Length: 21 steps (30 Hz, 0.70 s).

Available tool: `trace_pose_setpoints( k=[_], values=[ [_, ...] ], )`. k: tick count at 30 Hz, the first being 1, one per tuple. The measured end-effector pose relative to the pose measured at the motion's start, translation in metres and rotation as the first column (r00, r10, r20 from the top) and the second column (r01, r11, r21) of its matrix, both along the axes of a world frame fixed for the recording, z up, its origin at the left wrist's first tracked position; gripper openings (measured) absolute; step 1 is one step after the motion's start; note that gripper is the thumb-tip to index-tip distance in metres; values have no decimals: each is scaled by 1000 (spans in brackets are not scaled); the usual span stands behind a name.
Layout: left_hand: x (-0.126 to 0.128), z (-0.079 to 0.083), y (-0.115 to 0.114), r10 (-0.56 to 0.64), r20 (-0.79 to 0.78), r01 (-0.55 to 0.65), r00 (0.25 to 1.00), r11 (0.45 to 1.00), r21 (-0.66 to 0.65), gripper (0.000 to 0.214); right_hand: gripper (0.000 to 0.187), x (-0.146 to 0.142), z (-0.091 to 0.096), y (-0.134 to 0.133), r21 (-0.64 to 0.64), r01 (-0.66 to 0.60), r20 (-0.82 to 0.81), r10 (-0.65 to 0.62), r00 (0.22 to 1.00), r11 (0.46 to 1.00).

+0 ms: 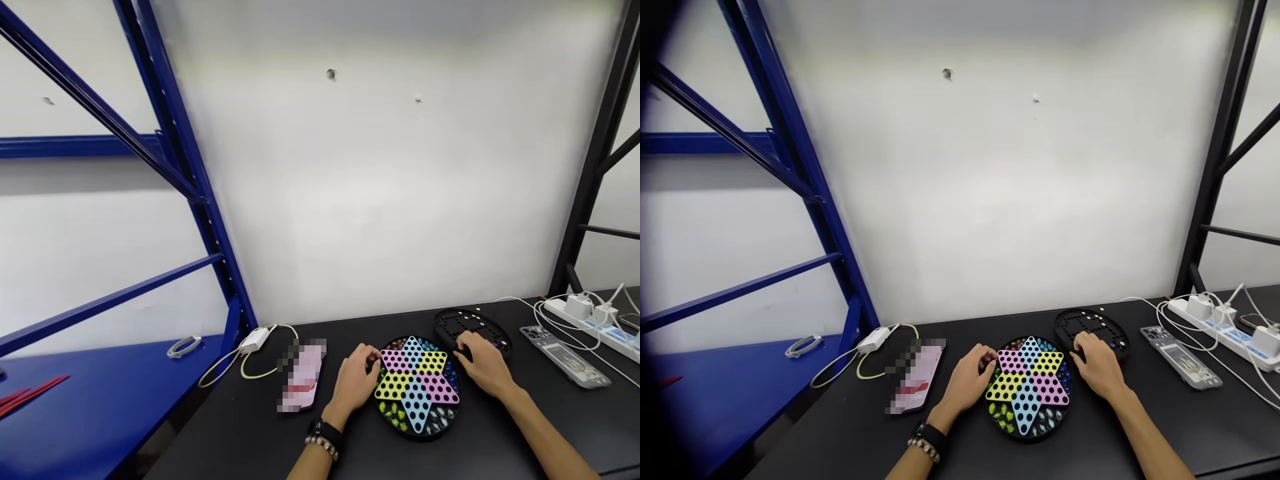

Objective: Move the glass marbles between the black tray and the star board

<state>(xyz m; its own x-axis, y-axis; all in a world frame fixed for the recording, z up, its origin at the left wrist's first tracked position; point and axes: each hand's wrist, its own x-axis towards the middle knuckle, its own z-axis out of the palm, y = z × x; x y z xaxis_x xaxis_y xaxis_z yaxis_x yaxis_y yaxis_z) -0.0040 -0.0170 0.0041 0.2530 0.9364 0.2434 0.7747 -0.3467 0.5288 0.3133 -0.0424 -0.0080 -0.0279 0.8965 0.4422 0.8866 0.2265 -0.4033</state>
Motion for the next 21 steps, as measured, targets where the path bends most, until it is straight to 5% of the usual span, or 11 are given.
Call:
trace_pose_setpoints(
  k=[3,12,21],
  values=[
    [0,0,1,-8,1,8,1000,1000,0,17,16,2,-12,1,-104,-23,101,33,994,994],
    [3,3,0,-3,8,3,1000,1000,-7,16,34,-38,-5,-19,-176,76,61,-66,996,981],
    [2,2,-2,-4,24,4,1000,1000,-18,17,31,-46,-10,-21,-242,136,210,-86,974,961]
  ],
)
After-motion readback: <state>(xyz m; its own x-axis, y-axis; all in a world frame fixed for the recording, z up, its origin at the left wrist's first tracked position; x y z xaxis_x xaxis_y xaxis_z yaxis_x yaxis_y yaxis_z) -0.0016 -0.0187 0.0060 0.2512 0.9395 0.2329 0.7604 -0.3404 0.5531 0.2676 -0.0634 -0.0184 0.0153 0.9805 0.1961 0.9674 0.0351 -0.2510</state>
